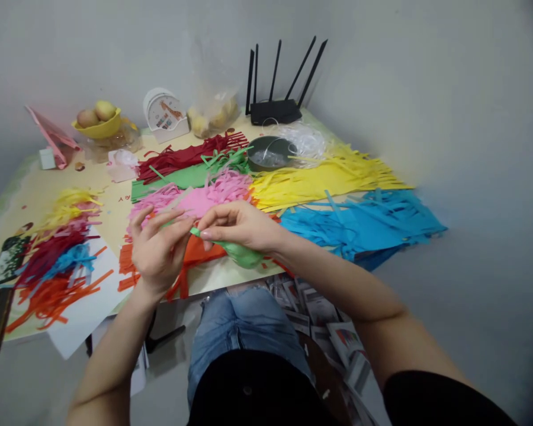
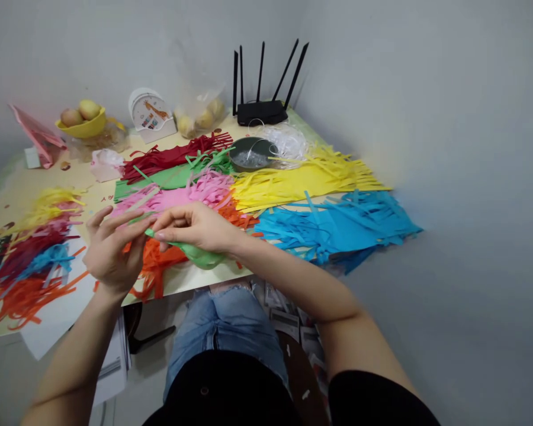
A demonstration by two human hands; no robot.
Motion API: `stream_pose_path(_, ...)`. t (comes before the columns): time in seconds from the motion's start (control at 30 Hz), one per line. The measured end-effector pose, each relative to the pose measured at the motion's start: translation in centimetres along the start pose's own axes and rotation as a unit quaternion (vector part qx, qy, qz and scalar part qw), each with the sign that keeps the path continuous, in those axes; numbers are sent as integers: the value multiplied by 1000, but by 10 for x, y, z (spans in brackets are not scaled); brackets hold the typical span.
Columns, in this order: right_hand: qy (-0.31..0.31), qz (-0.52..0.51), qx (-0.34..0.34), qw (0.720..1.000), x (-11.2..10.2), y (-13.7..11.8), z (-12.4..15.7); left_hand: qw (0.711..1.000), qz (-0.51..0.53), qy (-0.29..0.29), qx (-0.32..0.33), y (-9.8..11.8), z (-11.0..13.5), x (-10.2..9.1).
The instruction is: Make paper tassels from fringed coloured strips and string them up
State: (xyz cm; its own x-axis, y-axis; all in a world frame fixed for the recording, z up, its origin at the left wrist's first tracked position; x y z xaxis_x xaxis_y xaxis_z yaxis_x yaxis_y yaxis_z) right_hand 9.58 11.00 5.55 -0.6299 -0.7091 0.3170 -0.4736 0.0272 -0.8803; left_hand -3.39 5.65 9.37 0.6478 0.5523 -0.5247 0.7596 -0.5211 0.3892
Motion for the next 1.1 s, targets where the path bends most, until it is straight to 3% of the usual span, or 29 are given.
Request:
stream_pose_path(0.13,30,-28,-67,997,4,-10,-5,987,104,29,-119,7,-2,3)
stream_pose_path(0.27,72,59,-191,977,1,-34,-10,941,208,70,-258,5,0,10)
stream_pose_path(0.4,100,242,-261,929,0,-47,-3,905,256,105,-323,-3,2,33)
stream_pose_path(0.47,71,346,-275,894,-3,-48,-3,899,258,135,-327,-6,0,39)
stream_pose_path(0.53,13,445,-276,852,-17,-48,-10,900,239,185,-315,-5,-2,31)
stream_pose_path(0.6,-3,536,-237,810,-60,-51,-25,894,256,208,-304,-3,-5,17)
stream_pose_path(0.67,92,636,-110,759,-141,-59,-44,881,323,148,-312,-2,-9,12)
stream_pose_path(0.73,151,723,85,669,-228,-60,-55,864,383,58,-321,0,-10,16)
stream_pose_path(0.83,171,740,200,619,-312,-53,-63,852,380,4,-360,-9,-3,31)
stream_pose_path(0.93,157,740,257,601,-350,-27,-63,817,378,-29,-434,-30,8,61)
stream_pose_path(1.0,145,742,280,592,-362,-10,-62,794,385,-31,-471,-41,14,76)
stream_pose_path(1.1,137,746,296,581,-371,6,-61,784,374,-29,-495,-51,18,88)
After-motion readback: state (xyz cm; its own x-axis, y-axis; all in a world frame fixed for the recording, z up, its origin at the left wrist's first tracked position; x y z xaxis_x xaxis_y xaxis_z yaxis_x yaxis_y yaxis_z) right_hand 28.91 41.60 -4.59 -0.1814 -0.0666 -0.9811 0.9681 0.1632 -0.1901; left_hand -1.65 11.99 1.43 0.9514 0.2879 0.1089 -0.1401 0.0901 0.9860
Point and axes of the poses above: each hand's wrist, its own z-axis away from the middle knuckle, its own x-axis out of the palm, y = z × x, the point moved 8 cm from there along -z, towards the middle knuckle, and after that the axes turned 12 degrees about -x, right-handed, at the moved point
